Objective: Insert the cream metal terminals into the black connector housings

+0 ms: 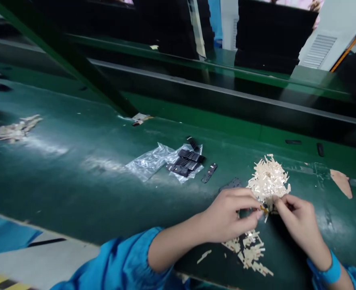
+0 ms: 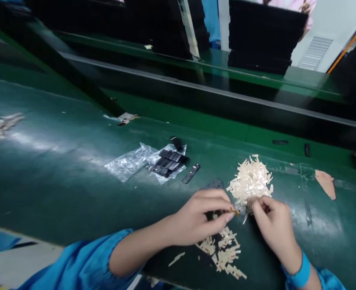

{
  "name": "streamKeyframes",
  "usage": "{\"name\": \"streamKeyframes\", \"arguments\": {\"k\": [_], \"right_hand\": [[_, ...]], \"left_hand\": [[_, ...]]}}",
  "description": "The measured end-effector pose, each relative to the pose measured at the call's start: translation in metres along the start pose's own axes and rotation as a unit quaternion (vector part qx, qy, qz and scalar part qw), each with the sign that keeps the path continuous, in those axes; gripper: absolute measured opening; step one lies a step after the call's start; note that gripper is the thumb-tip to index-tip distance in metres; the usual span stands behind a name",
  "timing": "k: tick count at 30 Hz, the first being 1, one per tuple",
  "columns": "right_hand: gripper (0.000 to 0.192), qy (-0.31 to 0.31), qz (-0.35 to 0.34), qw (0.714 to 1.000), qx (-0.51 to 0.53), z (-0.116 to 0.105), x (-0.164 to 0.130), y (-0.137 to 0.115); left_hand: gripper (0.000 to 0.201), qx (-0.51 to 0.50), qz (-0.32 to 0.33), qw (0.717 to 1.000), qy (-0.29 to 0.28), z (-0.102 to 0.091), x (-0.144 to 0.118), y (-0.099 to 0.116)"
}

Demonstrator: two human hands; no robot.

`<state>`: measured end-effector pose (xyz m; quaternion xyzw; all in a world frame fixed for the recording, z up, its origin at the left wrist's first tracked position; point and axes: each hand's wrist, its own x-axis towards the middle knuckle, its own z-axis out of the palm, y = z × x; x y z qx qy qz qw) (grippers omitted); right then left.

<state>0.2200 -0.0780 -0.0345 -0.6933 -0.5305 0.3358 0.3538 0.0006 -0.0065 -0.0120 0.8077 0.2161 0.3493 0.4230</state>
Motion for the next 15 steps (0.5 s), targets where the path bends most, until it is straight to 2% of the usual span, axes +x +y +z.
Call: {"name": "streamKeyframes", "arguments": {"k": [1,3,5,7,8,10,12,15], "right_hand": [[0.042,-0.023,0.023,0.999,0.042,-0.001,0.001,-0.003],[0.045,-0.117,0.093,0.976,0.157,-0.001,0.003,-0.01],[0.047,-0.212,0.172,0.924,0.267,0.002,0.002,-0.015],[0.043,-0.264,0.224,0.872,0.346,0.004,0.0,-0.017],[0.039,-0.273,0.237,0.854,0.374,0.004,-0.001,-0.017],[0.03,-0.269,0.245,0.835,0.413,0.004,-0.002,-0.016],[0.023,-0.25,0.244,0.833,0.429,0.003,-0.003,-0.015],[0.016,-0.209,0.241,0.848,0.423,0.002,-0.003,-0.015]], "left_hand": [[0.017,-0.007,0.008,1.0,-0.005,-0.002,0.001,0.0],[0.017,0.005,0.029,0.999,-0.017,-0.006,0.001,-0.002],[0.017,0.037,0.047,0.998,-0.02,-0.008,0.001,-0.004],[0.016,0.061,0.052,0.997,-0.012,-0.008,0.0,-0.006],[0.016,0.065,0.052,0.997,-0.007,-0.008,0.0,-0.007],[0.013,0.06,0.048,0.997,0.01,-0.005,-0.001,-0.009],[0.013,0.047,0.027,0.998,0.028,-0.003,0.0,-0.01],[0.016,0.028,-0.037,0.998,0.04,0.001,0.0,-0.01]]}}
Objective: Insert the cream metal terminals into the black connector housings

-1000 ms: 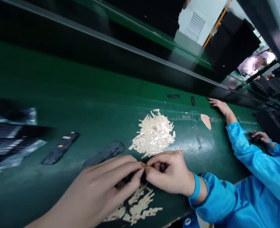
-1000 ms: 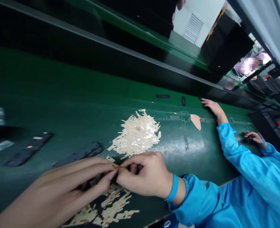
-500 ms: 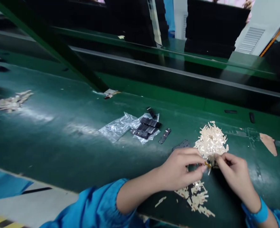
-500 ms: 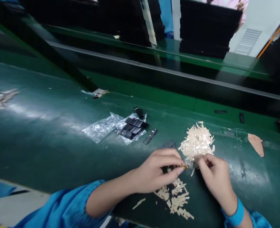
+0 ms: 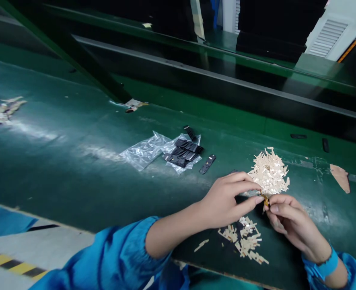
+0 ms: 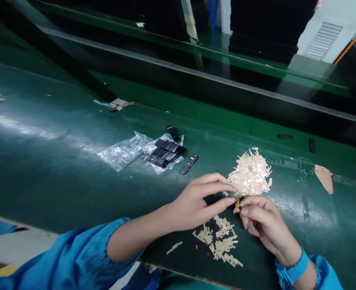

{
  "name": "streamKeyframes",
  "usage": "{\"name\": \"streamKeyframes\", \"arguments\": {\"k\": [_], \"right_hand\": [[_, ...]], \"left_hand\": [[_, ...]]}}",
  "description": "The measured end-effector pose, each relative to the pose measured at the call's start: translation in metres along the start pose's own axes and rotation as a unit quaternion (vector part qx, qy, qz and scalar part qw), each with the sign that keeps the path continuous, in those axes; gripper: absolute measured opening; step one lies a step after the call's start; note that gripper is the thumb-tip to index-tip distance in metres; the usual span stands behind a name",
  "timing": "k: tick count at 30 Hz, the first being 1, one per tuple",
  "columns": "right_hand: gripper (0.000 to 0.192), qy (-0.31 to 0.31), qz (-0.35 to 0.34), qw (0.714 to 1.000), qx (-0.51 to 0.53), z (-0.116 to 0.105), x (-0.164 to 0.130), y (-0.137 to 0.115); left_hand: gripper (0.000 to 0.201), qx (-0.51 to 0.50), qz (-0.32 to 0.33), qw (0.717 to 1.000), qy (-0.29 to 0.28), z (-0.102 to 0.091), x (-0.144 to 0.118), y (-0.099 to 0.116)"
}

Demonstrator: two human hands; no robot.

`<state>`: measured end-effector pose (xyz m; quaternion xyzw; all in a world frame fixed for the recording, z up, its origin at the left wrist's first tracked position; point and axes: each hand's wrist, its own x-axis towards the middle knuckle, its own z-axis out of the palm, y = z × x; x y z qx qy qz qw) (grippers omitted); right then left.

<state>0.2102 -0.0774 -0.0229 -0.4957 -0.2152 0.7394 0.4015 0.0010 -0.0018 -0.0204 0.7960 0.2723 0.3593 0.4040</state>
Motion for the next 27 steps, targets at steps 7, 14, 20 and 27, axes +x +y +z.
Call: {"name": "streamKeyframes", "arguments": {"k": [7,14,20,27], "right_hand": [[0.029,0.136,-0.072,0.988,-0.015,0.003,0.001,0.003],[0.036,0.148,-0.068,0.986,-0.02,0.011,0.002,0.011],[0.034,0.143,-0.101,0.977,-0.126,0.011,0.002,0.017],[0.015,0.159,-0.191,0.945,-0.211,0.007,-0.003,0.013]], "left_hand": [[0.02,-0.026,-0.038,0.999,0.015,0.01,-0.004,0.002],[0.019,-0.039,0.01,0.997,0.063,0.017,-0.006,0.0],[0.012,-0.105,-0.145,0.983,0.03,0.014,0.0,0.004],[0.009,-0.098,-0.15,0.983,-0.05,0.015,0.0,0.007]]}}
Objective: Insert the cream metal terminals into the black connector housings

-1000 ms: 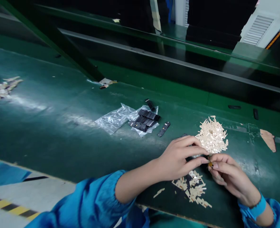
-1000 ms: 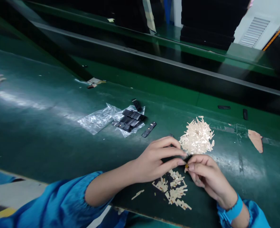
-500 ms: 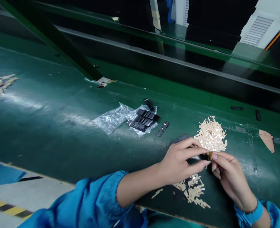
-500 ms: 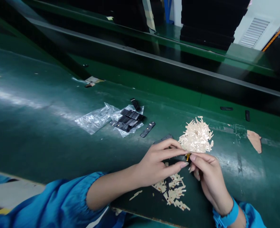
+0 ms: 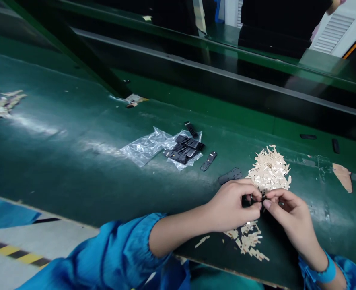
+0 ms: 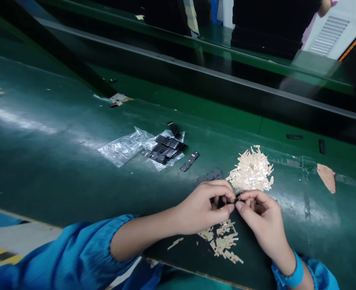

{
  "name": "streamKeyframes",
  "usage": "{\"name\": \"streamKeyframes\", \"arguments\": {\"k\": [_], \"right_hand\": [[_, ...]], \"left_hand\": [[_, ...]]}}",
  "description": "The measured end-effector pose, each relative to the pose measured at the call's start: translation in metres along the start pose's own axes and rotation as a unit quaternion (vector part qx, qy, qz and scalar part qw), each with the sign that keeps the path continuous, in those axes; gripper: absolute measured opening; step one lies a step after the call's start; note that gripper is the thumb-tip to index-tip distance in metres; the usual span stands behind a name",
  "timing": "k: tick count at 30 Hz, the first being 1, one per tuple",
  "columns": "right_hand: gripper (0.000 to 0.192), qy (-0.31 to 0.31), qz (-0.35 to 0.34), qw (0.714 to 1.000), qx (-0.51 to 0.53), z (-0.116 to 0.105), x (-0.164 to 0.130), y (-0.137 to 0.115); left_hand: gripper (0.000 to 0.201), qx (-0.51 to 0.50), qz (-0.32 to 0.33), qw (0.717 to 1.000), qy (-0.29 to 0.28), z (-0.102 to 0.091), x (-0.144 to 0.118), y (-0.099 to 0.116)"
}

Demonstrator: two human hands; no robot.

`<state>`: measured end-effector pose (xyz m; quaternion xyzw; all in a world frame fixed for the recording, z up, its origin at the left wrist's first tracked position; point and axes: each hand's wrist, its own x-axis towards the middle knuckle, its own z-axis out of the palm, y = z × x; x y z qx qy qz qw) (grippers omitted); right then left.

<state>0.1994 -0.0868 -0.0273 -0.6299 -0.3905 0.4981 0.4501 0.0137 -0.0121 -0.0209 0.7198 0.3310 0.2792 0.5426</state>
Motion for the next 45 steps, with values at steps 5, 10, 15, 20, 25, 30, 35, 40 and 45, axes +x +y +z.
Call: {"name": "streamKeyframes", "arguments": {"k": [5,10,15,20,25,30,35,40,45], "right_hand": [[0.014,-0.022,0.012,1.0,-0.013,-0.002,0.0,-0.005],[0.018,-0.023,0.054,0.997,0.039,-0.003,0.002,-0.009],[0.025,-0.033,0.138,0.981,0.129,-0.003,0.003,-0.01],[0.024,-0.07,0.169,0.966,0.182,-0.004,0.005,-0.006],[0.023,-0.038,0.152,0.973,0.168,-0.003,0.004,-0.007],[0.023,-0.021,0.135,0.979,0.149,0.0,0.001,-0.009],[0.021,-0.033,0.127,0.979,0.155,0.001,-0.002,-0.009],[0.022,-0.025,0.116,0.983,0.138,0.002,-0.002,-0.007],[0.021,-0.019,0.121,0.982,0.142,0.003,-0.003,-0.007]], "left_hand": [[0.008,0.007,-0.022,0.999,-0.036,-0.002,-0.001,0.002],[0.009,-0.018,-0.024,0.999,-0.04,-0.005,0.001,0.002],[0.006,-0.079,-0.025,0.995,-0.051,-0.006,0.002,0.003],[0.005,-0.1,-0.058,0.992,-0.051,-0.005,0.003,0.003],[0.008,-0.179,-0.109,0.976,-0.052,-0.007,0.007,0.0],[0.016,-0.23,-0.109,0.964,-0.078,-0.008,0.009,-0.002],[0.016,-0.244,-0.109,0.958,-0.103,-0.008,0.01,-0.005],[0.019,-0.259,-0.119,0.952,-0.109,-0.007,0.01,-0.006],[0.022,-0.258,-0.131,0.95,-0.116,-0.006,0.01,-0.006]]}}
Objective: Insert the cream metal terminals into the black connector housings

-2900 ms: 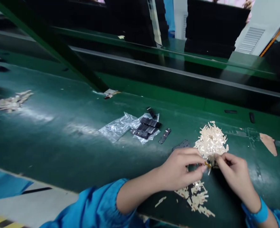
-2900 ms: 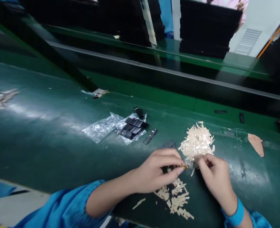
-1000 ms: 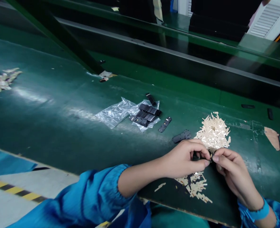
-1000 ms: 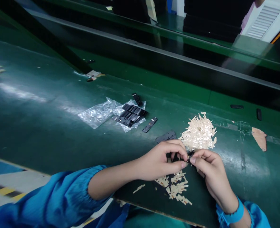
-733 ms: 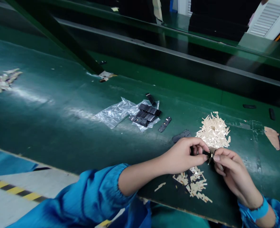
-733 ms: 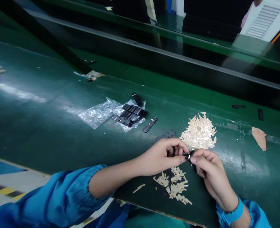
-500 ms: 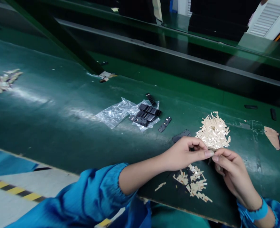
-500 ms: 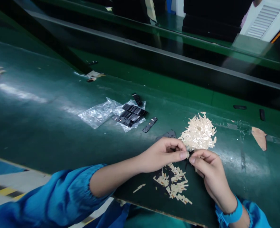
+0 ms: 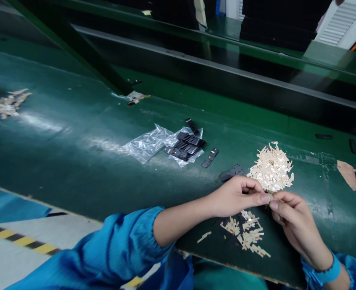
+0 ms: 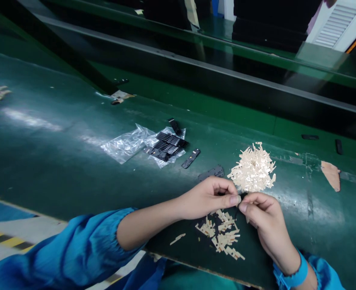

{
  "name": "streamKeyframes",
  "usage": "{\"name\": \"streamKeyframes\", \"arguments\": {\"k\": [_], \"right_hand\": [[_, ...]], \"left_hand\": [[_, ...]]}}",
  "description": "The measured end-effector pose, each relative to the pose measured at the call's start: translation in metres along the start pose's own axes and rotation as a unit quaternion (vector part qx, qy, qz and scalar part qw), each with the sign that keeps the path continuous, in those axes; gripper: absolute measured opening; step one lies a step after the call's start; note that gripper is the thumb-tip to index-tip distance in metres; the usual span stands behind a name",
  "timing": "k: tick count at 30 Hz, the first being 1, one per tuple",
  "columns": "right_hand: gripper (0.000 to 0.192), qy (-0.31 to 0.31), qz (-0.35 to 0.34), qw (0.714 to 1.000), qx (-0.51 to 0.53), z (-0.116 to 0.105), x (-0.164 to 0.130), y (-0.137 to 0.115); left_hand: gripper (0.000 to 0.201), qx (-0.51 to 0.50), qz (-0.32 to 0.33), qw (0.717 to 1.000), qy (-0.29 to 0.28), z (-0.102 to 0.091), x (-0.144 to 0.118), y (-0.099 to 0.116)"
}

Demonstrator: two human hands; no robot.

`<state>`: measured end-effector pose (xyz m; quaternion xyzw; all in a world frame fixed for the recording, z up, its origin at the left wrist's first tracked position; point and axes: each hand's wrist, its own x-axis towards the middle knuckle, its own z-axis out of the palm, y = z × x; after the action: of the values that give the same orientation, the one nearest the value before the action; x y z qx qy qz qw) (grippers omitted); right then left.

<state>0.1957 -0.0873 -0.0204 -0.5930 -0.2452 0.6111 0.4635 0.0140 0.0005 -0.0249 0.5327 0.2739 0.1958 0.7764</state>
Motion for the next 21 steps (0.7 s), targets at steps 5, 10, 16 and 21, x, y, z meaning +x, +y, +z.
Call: {"name": "streamKeyframes", "arguments": {"k": [5,10,16,21], "right_hand": [[0.021,-0.004,0.001,1.0,0.008,0.001,0.0,0.0],[0.023,-0.011,-0.003,1.0,0.003,0.003,-0.001,-0.001],[0.024,0.008,-0.013,1.0,0.004,0.002,0.0,0.0],[0.027,0.039,-0.011,0.999,0.017,-0.001,0.005,-0.001]], "left_hand": [[0.022,0.01,0.0,1.0,-0.006,0.0,0.0,-0.001],[0.032,0.018,-0.001,1.0,-0.009,0.002,0.001,-0.004],[0.033,0.073,0.026,0.997,0.018,0.002,-0.002,0.0],[0.023,0.378,0.081,0.897,0.215,-0.032,-0.011,0.025]]}}
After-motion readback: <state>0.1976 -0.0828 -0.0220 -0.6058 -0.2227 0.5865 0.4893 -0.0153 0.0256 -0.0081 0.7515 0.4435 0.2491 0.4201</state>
